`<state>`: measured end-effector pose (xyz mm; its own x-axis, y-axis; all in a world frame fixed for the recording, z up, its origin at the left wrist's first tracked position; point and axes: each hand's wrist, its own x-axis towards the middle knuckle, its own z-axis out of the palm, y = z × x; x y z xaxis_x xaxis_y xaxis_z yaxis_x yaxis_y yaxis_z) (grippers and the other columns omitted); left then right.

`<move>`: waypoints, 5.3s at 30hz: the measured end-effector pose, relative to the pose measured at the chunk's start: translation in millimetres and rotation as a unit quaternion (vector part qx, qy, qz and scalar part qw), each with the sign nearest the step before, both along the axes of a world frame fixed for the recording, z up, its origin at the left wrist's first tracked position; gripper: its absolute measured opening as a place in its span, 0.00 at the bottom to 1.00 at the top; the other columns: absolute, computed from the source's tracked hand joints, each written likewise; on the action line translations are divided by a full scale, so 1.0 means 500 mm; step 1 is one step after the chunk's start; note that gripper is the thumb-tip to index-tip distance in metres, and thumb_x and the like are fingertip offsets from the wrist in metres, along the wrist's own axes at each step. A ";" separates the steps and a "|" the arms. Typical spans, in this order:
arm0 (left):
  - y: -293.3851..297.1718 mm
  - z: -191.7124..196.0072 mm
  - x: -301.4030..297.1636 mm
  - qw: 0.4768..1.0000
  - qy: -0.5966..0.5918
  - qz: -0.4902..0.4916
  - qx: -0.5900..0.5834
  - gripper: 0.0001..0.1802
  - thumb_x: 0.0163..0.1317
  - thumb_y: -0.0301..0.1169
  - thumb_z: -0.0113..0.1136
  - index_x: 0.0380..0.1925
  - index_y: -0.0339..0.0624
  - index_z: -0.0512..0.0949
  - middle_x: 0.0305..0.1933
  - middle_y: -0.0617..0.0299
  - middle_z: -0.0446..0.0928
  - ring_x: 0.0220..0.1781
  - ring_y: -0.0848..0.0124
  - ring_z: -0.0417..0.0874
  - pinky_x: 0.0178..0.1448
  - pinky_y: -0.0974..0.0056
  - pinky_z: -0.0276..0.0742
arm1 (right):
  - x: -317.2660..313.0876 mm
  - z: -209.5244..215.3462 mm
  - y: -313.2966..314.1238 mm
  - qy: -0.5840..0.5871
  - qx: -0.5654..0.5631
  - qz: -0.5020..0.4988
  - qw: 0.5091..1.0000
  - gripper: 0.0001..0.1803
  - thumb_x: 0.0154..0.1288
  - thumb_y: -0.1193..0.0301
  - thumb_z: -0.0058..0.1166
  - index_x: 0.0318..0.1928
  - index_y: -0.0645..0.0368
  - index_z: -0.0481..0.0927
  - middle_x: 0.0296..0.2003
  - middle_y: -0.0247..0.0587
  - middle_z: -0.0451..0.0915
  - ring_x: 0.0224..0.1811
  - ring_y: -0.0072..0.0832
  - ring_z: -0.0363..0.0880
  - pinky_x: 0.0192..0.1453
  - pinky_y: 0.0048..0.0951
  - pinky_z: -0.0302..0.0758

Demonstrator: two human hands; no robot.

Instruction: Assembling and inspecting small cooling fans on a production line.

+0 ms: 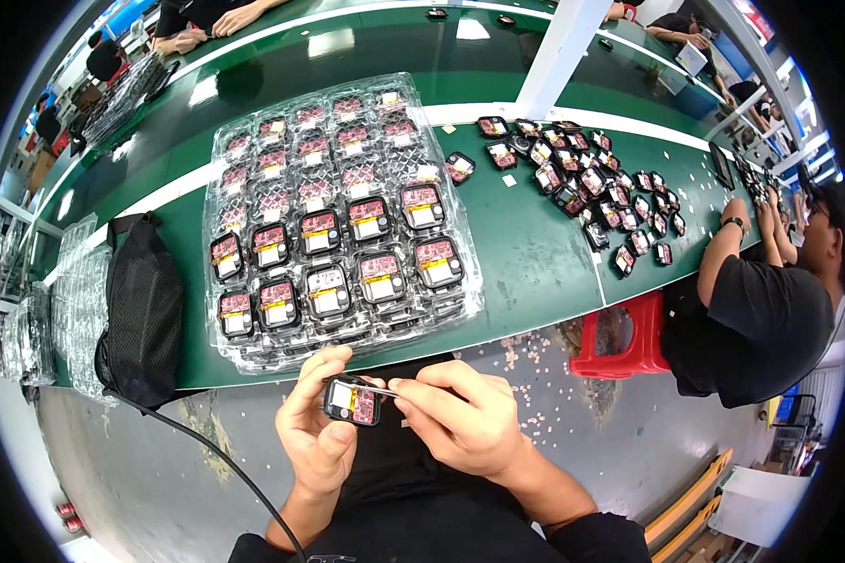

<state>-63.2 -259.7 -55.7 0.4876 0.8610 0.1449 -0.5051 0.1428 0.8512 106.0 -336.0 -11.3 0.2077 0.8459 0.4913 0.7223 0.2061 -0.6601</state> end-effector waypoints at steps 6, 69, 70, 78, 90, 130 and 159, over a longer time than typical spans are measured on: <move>0.006 0.008 -0.006 0.999 0.035 -0.012 0.041 0.34 0.61 0.30 0.75 0.64 0.25 0.74 0.70 0.44 0.68 0.68 0.61 0.76 0.66 0.59 0.79 | 0.002 0.002 0.003 -0.033 -0.014 -0.003 0.999 0.16 0.51 0.79 0.72 0.43 0.61 0.88 0.32 0.37 0.81 0.24 0.27 0.81 0.26 0.28 0.77; 0.027 0.000 -0.077 0.840 0.296 0.264 0.370 0.21 0.69 0.43 0.68 0.50 0.37 0.78 0.54 0.48 0.77 0.61 0.48 0.80 0.65 0.48 0.76 | 0.081 0.136 0.384 -0.219 -0.040 0.099 0.970 0.18 0.62 0.80 0.53 0.52 0.61 0.85 0.56 0.47 0.82 0.50 0.50 0.85 0.55 0.46 0.82; 0.025 0.000 -0.081 0.838 0.303 0.270 0.366 0.20 0.70 0.43 0.66 0.49 0.37 0.77 0.54 0.49 0.77 0.61 0.48 0.80 0.65 0.48 0.76 | 0.104 0.140 0.374 -0.187 0.010 0.057 0.981 0.17 0.62 0.83 0.51 0.50 0.65 0.85 0.48 0.50 0.84 0.44 0.48 0.85 0.50 0.41 0.81; 0.013 -0.007 -0.061 0.849 0.263 0.271 0.370 0.17 0.70 0.39 0.66 0.47 0.37 0.78 0.51 0.49 0.77 0.57 0.48 0.82 0.62 0.48 0.79 | 0.336 -0.045 0.281 -0.089 -0.144 -0.177 0.969 0.14 0.67 0.67 0.61 0.48 0.62 0.88 0.44 0.52 0.84 0.44 0.47 0.85 0.51 0.41 0.80; -0.003 0.000 -0.034 0.859 0.238 0.244 0.382 0.12 0.69 0.34 0.64 0.46 0.38 0.79 0.49 0.48 0.77 0.52 0.49 0.84 0.57 0.49 0.82 | 0.292 -0.054 0.172 -0.076 -0.143 -0.192 0.968 0.14 0.55 0.70 0.72 0.40 0.65 0.85 0.38 0.46 0.83 0.37 0.42 0.83 0.44 0.37 0.78; -0.010 0.031 0.028 0.963 -0.109 -0.097 -0.227 0.39 0.57 0.35 0.79 0.65 0.38 0.68 0.64 0.50 0.72 0.56 0.57 0.85 0.54 0.57 0.88 | 0.022 0.039 0.002 -0.181 0.051 -0.018 0.982 0.14 0.48 0.77 0.75 0.37 0.59 0.87 0.32 0.36 0.82 0.24 0.29 0.79 0.25 0.27 0.72; -0.013 0.023 0.008 0.983 -0.059 -0.053 -0.163 0.35 0.53 0.23 0.81 0.60 0.37 0.74 0.68 0.52 0.69 0.70 0.63 0.72 0.70 0.60 0.75 | 0.004 0.019 0.011 -0.034 -0.009 -0.005 0.999 0.09 0.56 0.79 0.71 0.38 0.63 0.85 0.30 0.42 0.83 0.28 0.35 0.84 0.29 0.31 0.80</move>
